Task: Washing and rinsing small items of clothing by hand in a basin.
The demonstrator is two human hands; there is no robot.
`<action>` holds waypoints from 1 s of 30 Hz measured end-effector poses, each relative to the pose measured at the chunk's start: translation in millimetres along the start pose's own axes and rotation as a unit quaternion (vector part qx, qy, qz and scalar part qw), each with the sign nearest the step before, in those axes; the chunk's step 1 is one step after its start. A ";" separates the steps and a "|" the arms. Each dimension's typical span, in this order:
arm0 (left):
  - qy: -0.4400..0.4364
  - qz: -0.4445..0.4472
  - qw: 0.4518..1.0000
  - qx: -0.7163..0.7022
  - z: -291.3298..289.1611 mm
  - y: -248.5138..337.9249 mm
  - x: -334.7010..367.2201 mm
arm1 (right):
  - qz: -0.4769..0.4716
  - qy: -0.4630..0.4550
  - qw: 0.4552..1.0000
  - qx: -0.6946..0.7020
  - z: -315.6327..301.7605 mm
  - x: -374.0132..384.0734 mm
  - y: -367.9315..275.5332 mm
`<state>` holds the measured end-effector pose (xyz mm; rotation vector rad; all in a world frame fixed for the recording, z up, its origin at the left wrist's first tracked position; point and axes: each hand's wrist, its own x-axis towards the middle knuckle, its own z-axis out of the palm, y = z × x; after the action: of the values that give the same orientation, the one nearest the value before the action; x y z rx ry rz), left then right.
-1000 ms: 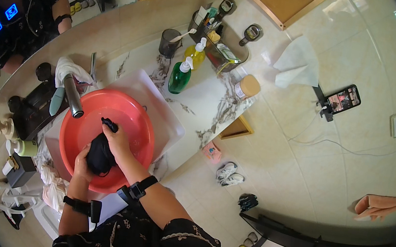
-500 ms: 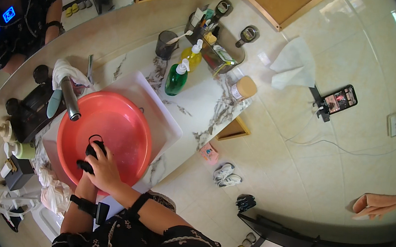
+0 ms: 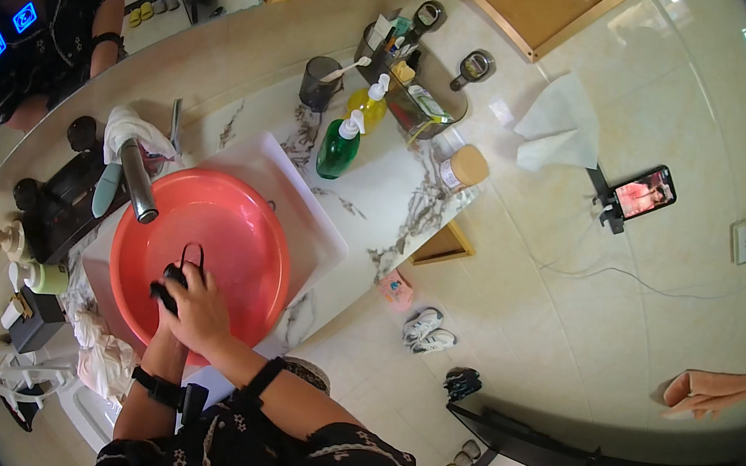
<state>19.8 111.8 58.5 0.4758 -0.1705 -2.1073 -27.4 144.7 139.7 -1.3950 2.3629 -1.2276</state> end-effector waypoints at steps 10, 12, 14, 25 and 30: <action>0.139 -0.342 0.913 0.172 39.6 46.0 13.9 | 0.244 -0.132 0.917 0.286 -10.4 1.3 42.1; 0.017 -0.243 0.968 0.061 -3.5 37.6 10.7 | 0.047 -0.097 0.990 0.094 3.4 -11.3 17.3; -0.130 -0.266 0.955 -0.033 -4.5 24.8 14.7 | 0.033 -0.052 0.998 -0.011 2.3 -7.1 6.6; 0.056 -0.290 0.941 0.168 41.3 41.2 20.3 | 0.217 -0.058 0.926 0.303 -5.9 2.9 46.1; 0.050 -0.272 0.943 0.186 14.4 24.1 10.8 | 0.154 -0.081 0.985 0.010 10.5 -2.0 22.7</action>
<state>27.6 88.7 76.0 0.9393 -0.4219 -2.5932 -36.5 145.6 116.3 -1.0290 2.3342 -1.0108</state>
